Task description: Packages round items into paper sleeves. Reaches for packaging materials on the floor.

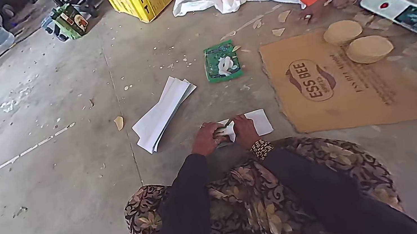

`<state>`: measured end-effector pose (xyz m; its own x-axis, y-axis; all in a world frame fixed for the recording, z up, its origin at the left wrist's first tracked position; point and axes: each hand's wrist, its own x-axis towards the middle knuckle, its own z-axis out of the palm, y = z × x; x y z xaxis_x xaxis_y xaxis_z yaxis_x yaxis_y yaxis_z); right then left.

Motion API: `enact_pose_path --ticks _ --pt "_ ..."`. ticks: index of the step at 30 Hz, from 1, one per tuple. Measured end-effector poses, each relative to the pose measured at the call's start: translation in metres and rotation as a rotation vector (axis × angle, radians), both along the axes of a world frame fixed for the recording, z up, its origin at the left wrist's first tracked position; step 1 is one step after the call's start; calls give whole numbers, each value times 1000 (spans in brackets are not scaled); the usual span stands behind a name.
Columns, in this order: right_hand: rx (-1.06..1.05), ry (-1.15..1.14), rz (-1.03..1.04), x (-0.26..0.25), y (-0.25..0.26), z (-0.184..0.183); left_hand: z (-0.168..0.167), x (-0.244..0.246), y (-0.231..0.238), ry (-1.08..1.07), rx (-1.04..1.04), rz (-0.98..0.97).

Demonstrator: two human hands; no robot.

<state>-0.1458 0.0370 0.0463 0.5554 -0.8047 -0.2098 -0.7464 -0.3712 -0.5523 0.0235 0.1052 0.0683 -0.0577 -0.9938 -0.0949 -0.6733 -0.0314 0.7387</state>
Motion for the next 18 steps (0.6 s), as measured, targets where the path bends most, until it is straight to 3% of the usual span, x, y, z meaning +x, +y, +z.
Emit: enact_pose_path --ticks 2,4,6,8,10,14,18 --pt "107 28 -20 -7 -3 11 1 -8 -4 -37 -1 -24" --pt "179 -100 -25 -18 -4 26 4 -15 -9 -81 -19 -13" --pt "91 -256 37 -27 5 37 3 -21 -11 -111 -43 12" --pt "-53 -158 115 -23 12 41 4 -26 -12 -145 -19 25" --pt "-122 82 183 -16 7 37 6 -28 -15 -215 53 -6" --pt "84 203 -96 -34 -13 23 23 -30 -18 -334 228 -49" --pt "448 -98 -439 -54 10 26 20 -29 -21 -244 99 100"
